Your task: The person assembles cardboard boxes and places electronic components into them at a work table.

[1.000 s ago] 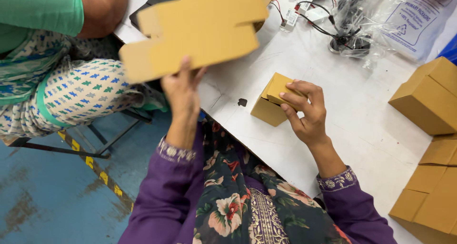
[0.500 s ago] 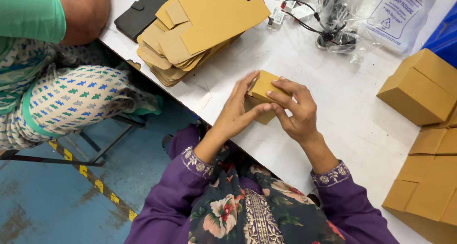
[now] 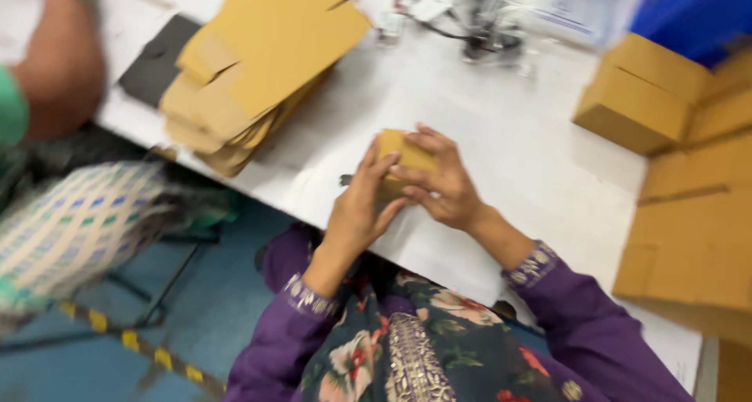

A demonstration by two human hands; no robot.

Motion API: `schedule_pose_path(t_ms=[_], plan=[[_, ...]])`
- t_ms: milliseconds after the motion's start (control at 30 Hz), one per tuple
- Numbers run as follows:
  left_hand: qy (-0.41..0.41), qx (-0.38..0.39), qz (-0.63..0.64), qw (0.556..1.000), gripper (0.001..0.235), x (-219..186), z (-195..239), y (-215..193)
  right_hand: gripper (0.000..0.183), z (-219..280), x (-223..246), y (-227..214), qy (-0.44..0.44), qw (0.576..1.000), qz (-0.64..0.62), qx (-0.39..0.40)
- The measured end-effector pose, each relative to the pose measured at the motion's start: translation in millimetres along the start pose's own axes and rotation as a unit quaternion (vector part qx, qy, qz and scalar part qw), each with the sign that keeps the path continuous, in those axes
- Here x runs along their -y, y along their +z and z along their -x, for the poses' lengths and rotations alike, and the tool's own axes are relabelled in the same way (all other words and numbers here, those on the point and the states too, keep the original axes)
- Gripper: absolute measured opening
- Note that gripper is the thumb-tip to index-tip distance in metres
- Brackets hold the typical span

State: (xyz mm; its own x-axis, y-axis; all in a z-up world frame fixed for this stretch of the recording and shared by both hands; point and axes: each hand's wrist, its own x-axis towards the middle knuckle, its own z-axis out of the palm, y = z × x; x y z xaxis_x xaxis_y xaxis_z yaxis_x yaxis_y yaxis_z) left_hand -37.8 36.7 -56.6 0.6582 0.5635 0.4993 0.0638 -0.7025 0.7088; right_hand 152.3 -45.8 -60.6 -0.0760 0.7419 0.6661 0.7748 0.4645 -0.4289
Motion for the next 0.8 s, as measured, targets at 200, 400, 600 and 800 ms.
schedule_pose_path(t_ms=[200,400,600,800], plan=[[0.012,0.004,-0.208,0.978,0.062,-18,-3,4,0.073,55,-2,32,0.186,0.961,0.039,-0.201],[-0.012,0.164,-0.235,0.958,0.057,-60,-11,34,0.106,90,27,53,0.319,0.923,0.055,-0.207],[-0.094,0.193,0.405,0.889,0.048,-27,1,62,0.130,90,-57,-59,0.324,0.926,-0.047,-0.186],[-0.221,0.048,0.382,0.896,0.030,46,25,81,0.127,25,-132,-246,0.346,0.875,0.335,0.040]])
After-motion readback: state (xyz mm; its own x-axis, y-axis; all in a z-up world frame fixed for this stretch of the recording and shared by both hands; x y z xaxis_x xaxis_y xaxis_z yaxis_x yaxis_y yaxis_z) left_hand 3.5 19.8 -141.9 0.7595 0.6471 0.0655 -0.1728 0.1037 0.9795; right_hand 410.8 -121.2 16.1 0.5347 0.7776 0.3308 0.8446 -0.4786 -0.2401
